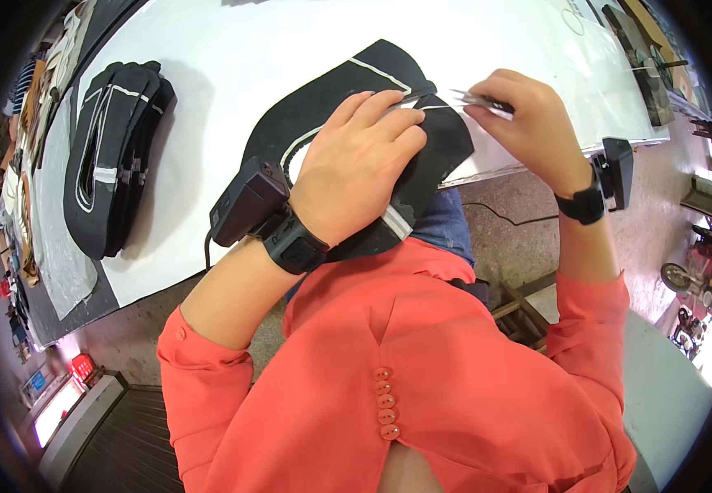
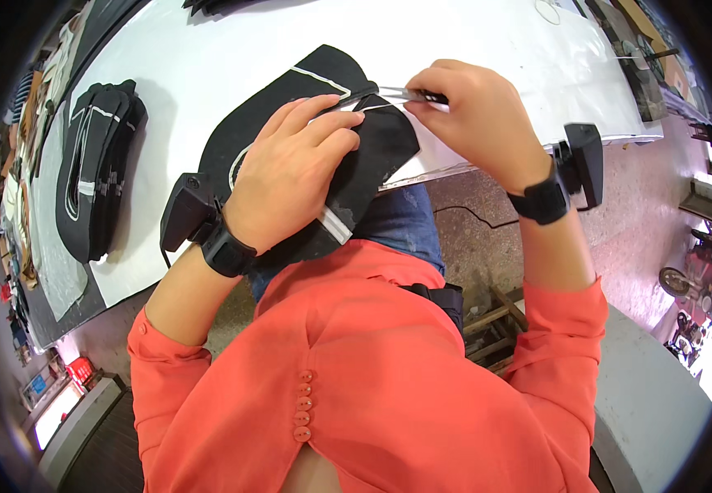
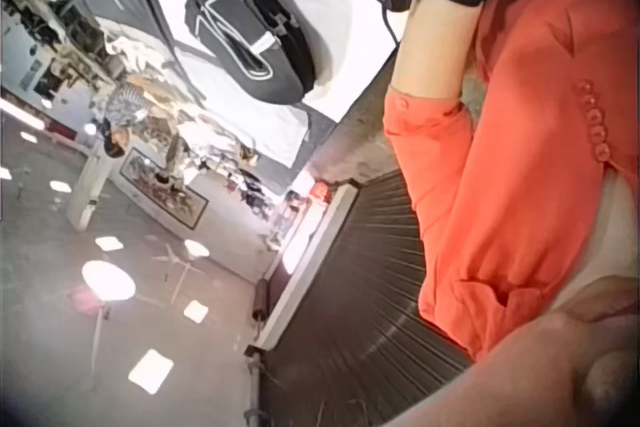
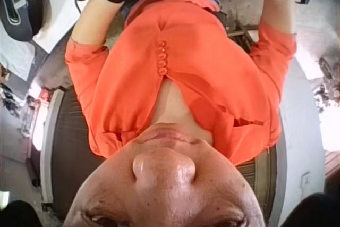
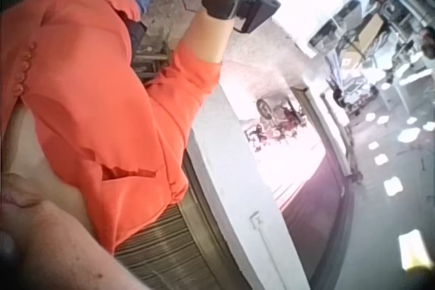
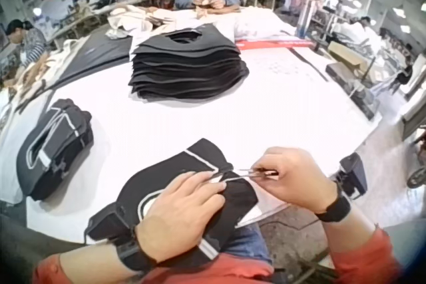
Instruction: Trimming excess thread or fabric from shoe upper components using small snips.
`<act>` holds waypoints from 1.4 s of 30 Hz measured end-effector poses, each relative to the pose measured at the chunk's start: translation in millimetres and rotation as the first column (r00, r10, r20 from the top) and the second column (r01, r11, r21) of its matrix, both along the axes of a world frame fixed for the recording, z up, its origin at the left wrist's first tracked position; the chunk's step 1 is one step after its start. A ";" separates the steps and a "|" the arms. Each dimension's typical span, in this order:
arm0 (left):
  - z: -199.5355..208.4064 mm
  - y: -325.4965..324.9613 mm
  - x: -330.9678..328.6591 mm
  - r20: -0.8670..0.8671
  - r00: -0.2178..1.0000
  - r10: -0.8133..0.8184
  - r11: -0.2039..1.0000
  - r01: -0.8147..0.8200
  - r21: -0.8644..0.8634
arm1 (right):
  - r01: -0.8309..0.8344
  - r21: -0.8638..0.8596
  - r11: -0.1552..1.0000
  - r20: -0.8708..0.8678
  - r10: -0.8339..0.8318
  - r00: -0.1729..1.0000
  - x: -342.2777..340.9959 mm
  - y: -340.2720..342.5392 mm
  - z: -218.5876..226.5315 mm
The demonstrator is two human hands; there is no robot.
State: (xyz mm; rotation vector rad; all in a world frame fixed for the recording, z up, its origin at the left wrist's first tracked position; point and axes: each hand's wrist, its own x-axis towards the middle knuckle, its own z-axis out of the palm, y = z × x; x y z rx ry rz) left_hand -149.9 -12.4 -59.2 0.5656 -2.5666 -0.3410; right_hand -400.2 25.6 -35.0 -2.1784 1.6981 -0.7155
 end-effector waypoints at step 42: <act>3.2 9.9 -4.8 0.072 0.991 0.111 0.988 -0.102 -0.113 | 0.348 0.183 0.920 0.030 -0.359 0.933 36.4 52.7 -7.5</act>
